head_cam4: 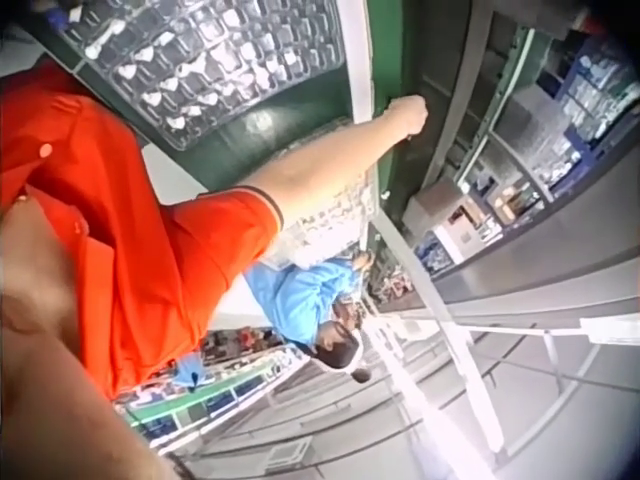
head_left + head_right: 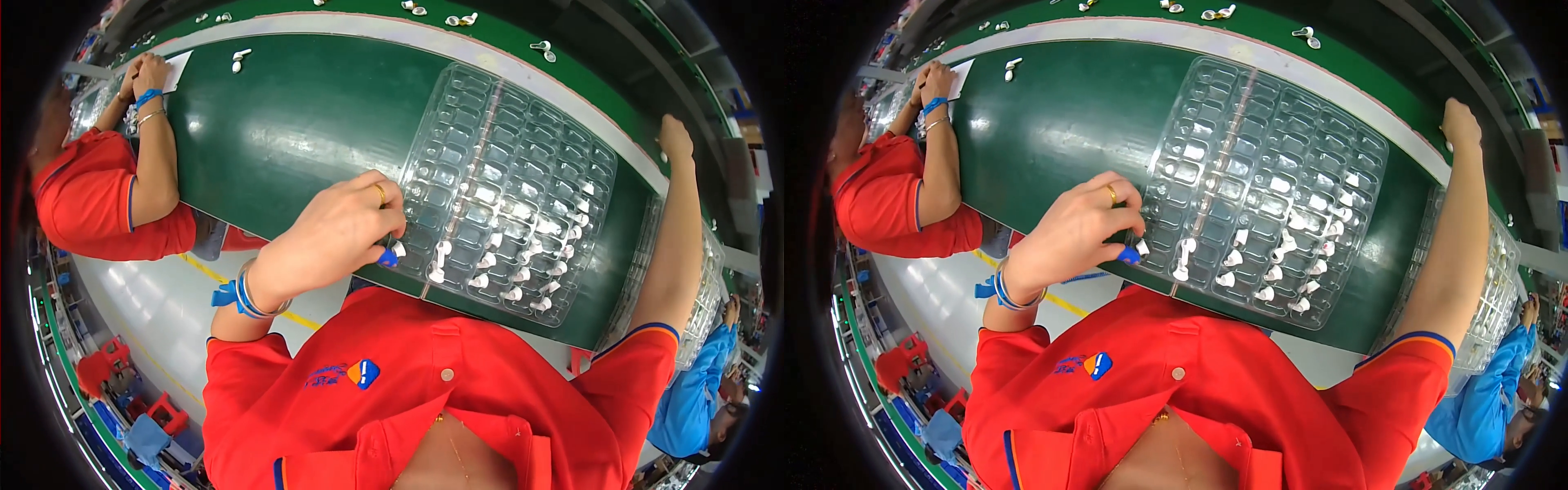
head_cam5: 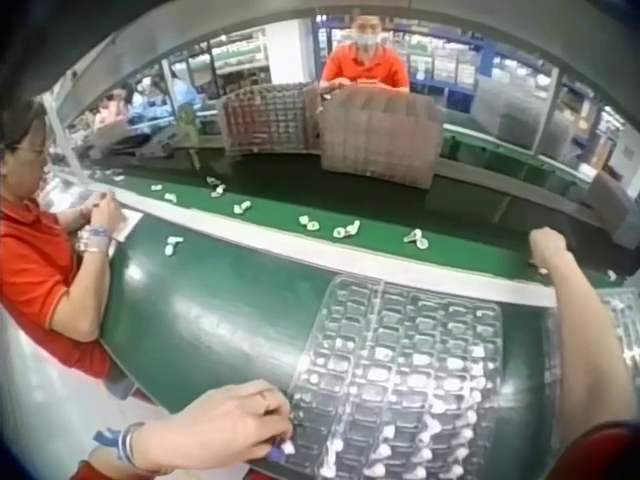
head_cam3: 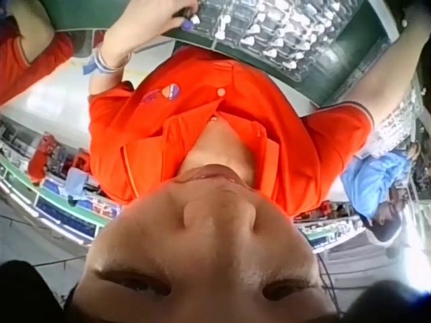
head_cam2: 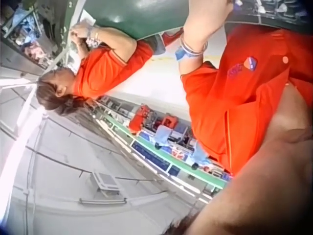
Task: The person assembles small electronic components by hand, picking small plastic parts and metal clips from a component tray and snapping them together into a plastic housing.
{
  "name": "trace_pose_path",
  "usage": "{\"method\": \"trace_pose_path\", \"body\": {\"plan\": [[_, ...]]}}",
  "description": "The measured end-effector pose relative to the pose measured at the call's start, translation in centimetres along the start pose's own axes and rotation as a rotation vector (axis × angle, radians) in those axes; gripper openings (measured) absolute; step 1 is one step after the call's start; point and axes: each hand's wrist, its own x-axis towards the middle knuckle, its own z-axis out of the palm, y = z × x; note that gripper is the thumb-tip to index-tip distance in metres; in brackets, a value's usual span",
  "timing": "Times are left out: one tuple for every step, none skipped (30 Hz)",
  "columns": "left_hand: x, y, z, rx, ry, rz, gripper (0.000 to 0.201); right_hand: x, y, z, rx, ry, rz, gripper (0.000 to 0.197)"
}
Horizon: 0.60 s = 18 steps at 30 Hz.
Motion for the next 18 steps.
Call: {"method": "trace_pose_path", "body": {"plan": [[0.0,0.1,0.0,0.0,0.002,0.006,0.021,0.6,-0.4,-0.4,0.178,0.048,0.051,0.017],[0.1,0.1,0.0,0.007,-0.007,0.021,0.018,0.8,-0.5,-0.9,0.355,0.098,0.103,0.018],[0.1,0.3,0.0,0.013,-0.015,0.039,0.016,0.9,-0.4,-1.3,0.579,0.097,0.063,0.019],[0.0,0.2,0.3,0.01,-0.011,0.04,0.013,0.2,-2.1,-2.7,0.908,0.075,0.069,0.024],[0.1,0.1,0.4,0.012,-0.006,0.058,0.013,-0.2,-3.1,-2.9,1.375,0.066,0.001,0.026],[0.0,0.0,0.6,-0.003,0.011,0.058,0.012,-1.6,-5.6,-4.7,1.64,0.09,-0.022,0.024],[0.1,0.0,0.6,-0.02,0.027,0.067,0.012,-2.8,-7.0,-6.2,1.846,0.078,-0.044,0.022],[0.3,-0.2,0.5,-0.088,0.02,0.043,0.012,-3.9,-8.0,-6.7,2.007,0.082,-0.108,0.021],[0.0,-0.5,0.2,-0.079,0.026,0.035,0.012,-5.0,-10.1,-7.4,2.122,0.074,-0.174,0.02],[0.2,-0.7,-0.1,-0.207,0.057,0.011,0.013,-5.9,-10.7,-7.8,2.231,0.029,-0.212,0.018],[0.3,-0.9,-0.2,-0.339,0.083,-0.018,0.014,-7.4,-11.7,-8.8,2.317,0.014,-0.297,0.016],[0.6,-1.0,-0.5,-0.452,0.112,-0.036,0.013,-8.6,-12.7,-9.5,2.391,-0.026,-0.32,0.016],[0.7,-1.1,-0.7,-0.62,0.132,-0.088,0.012,-9.6,-13.6,-10.0,2.466,-0.072,-0.345,0.015],[1.2,-1.1,-0.6,-0.819,0.171,-0.104,0.014,-10.4,-14.1,-10.3,2.493,-0.107,-0.372,0.015],[1.8,-1.1,-0.5,-1.018,0.209,-0.121,0.015,-11.2,-14.5,-10.4,2.521,-0.144,-0.4,0.015],[2.8,-1.0,-0.6,-1.022,0.204,-0.113,0.015,-12.1,-14.7,-10.6,2.547,-0.175,-0.43,0.014],[3.9,-0.9,-0.9,-1.106,0.243,-0.074,0.017,-12.9,-15.0,-11.0,2.57,-0.217,-0.411,0.012],[4.9,-0.8,-1.0,-1.191,0.282,-0.036,0.02,-13.7,-15.3,-11.4,2.576,-0.245,-0.421,0.012]]}}
